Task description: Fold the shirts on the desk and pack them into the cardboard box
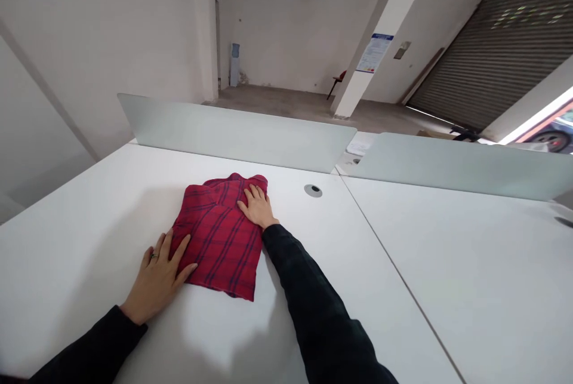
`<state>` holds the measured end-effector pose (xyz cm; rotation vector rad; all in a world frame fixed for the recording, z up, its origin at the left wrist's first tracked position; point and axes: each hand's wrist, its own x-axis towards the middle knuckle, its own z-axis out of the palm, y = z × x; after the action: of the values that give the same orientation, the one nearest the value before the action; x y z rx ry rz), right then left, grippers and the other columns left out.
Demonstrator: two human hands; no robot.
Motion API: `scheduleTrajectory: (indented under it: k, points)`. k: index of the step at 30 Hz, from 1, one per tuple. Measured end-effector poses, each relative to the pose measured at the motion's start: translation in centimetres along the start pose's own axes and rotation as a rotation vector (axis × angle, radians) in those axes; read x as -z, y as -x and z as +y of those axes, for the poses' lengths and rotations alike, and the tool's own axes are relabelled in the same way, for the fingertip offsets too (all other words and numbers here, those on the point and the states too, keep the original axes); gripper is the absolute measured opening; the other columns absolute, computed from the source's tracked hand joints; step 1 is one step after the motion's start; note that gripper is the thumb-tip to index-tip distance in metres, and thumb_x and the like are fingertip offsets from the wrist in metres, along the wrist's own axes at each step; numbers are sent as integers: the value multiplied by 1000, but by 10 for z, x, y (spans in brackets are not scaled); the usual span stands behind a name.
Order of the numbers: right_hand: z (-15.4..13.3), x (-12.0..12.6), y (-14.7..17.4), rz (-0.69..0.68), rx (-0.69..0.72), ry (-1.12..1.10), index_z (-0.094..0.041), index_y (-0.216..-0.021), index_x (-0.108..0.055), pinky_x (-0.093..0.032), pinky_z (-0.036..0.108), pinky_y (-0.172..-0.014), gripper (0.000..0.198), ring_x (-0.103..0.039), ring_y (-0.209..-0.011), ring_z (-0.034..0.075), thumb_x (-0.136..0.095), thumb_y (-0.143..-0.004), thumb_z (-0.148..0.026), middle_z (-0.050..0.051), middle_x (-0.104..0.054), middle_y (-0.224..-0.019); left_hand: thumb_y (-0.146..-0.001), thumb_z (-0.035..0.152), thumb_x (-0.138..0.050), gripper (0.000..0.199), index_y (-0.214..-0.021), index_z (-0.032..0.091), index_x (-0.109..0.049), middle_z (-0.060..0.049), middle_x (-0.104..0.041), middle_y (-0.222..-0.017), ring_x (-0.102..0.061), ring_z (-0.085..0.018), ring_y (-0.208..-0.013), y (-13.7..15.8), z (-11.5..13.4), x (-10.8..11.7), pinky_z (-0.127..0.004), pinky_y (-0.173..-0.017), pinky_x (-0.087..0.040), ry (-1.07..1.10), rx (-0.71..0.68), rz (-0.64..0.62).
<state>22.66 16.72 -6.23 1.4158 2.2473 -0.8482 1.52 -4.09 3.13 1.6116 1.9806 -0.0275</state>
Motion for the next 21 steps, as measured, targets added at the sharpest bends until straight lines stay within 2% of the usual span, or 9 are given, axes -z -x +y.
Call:
scheduleTrajectory:
  k: [4, 7, 11, 14, 16, 18, 20, 21]
  points:
    - [-2, 1, 0, 22, 19, 5, -8, -146, -45, -27, 49, -119, 58, -26, -147, 31, -44, -99, -43, 17, -33, -157, -91, 53, -48, 65, -144, 16, -50, -25, -35, -155, -33, -46, -142, 1, 5, 7, -63, -110, -30, 86, 33, -36]
    - [-9, 5, 13, 18, 49, 33, -3, -144, -47, -27, 45, -119, 57, -29, -146, 30, -44, -99, -40, 20, -36, -155, -90, 51, -51, 62, -143, 18, -53, -23, -36, -155, -33, -44, -142, 15, 7, 15, -63, -111, -30, 166, 51, -49]
    - [-25, 11, 58, 48, 123, 116, -1, -140, -51, -31, 45, -117, 56, -37, -141, 31, -43, -99, -38, 23, -43, -150, -89, 50, -54, 58, -139, 21, -57, -20, -37, -155, -31, -43, -144, 53, 1, 36, -64, -111, -31, 244, 53, -92]
    - [-38, 25, 110, 74, 129, 211, -5, -135, -57, -46, 48, -102, 52, -49, -129, 35, -43, -99, -40, 22, -49, -145, -90, 47, -53, 52, -136, 24, -59, -14, -41, -154, -24, -39, -148, 92, -6, 59, -61, -114, -30, 323, 73, -47]
    - [-43, 40, 146, 24, 115, 278, -10, -132, -61, -55, 45, -84, 51, -57, -118, 37, -47, -97, -44, 21, -55, -139, -91, 46, -52, 48, -134, 25, -60, -12, -44, -152, -28, -35, -147, 121, -9, 73, -56, -115, -33, 431, 143, 20]
    - [-40, 55, 177, -73, 117, 311, -14, -125, -65, -57, 40, -68, 48, -65, -102, 35, -50, -94, -47, 19, -62, -130, -90, 45, -53, 43, -129, 28, -62, -11, -51, -145, -41, -31, -139, 151, -6, 82, -49, -113, -39, 560, 275, 60]
    - [-28, 69, 196, -143, 134, 266, -21, -116, -70, -57, 37, -63, 41, -70, -85, 29, -50, -92, -48, 14, -69, -119, -89, 44, -56, 37, -121, 29, -64, -9, -55, -137, -51, -29, -129, 179, 3, 88, -47, -111, -42, 677, 439, 60]
    - [-19, 75, 200, -148, 147, 213, -24, -113, -71, -57, 37, -65, 39, -71, -83, 27, -49, -92, -49, 12, -71, -113, -87, 44, -58, 35, -118, 29, -65, -9, -56, -135, -53, -29, -127, 190, 9, 89, -47, -110, -42, 734, 513, 47]
